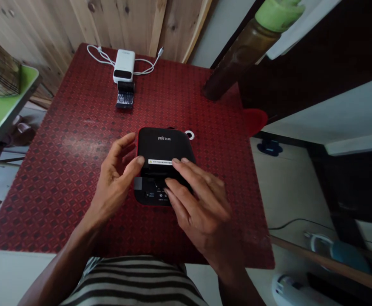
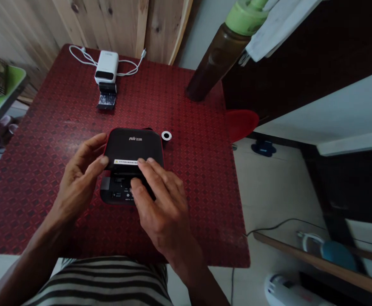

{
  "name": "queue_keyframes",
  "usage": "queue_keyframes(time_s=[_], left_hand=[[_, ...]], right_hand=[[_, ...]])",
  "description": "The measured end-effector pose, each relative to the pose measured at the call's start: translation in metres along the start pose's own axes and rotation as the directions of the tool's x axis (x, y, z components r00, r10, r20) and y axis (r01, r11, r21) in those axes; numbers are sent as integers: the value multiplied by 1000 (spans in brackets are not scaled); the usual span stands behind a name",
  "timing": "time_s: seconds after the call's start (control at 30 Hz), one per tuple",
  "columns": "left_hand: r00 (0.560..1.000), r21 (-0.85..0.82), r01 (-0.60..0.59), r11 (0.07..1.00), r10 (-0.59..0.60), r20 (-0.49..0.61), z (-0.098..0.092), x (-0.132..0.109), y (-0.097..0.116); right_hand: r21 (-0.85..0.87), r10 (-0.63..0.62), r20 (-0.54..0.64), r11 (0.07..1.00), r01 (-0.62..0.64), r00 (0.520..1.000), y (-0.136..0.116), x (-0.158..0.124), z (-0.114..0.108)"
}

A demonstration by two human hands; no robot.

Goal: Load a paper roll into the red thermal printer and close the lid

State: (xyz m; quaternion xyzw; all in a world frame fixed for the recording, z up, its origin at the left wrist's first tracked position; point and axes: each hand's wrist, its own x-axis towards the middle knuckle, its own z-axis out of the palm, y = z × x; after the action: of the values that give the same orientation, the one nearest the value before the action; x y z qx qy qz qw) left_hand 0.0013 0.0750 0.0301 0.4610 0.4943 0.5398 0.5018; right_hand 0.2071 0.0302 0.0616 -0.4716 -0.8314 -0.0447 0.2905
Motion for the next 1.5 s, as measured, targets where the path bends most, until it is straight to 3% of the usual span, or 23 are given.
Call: queue_keyframes(time_s=[0.13,0.47,0.67,0.8,0.9,1.0,1.13,1.2,1.5], left_hand=[[998,16,56,998,-56,38,-5,-8,-11],[996,108,-53,993,45,82,-8,-10,-15],[997,98,-42,994,35,76,-8,-9,-16],[999,68,40,997,-42,33,-8,-18,-14],[993,21,113,993,-114,31,-9,-30,-11],[989,-12,144,989,-144,45,-11,-37,-10],[987,15,154,988,-155,44,-15,-35,-9],[988,48,146,988,-148,41,-15,-34,-9],[987,79,155,985,-158,25,-10,-35,-4]], right_hand=[[31,28,38,999,-29,999,-2,2,-1],[64,50,56,997,-54,997,-3,-3,3],[82,54,11,995,-55,998,-4,-6,8],[144,117,-54,984,-108,992,-4,-16,10],[177,232,-145,962,-206,962,-5,-33,10],[261,401,-179,900,-350,899,-8,-56,13],[370,579,-33,764,-528,815,-16,-79,28],[363,607,12,738,-569,794,-20,-82,36],[321,606,-81,767,-555,791,-19,-75,45]])
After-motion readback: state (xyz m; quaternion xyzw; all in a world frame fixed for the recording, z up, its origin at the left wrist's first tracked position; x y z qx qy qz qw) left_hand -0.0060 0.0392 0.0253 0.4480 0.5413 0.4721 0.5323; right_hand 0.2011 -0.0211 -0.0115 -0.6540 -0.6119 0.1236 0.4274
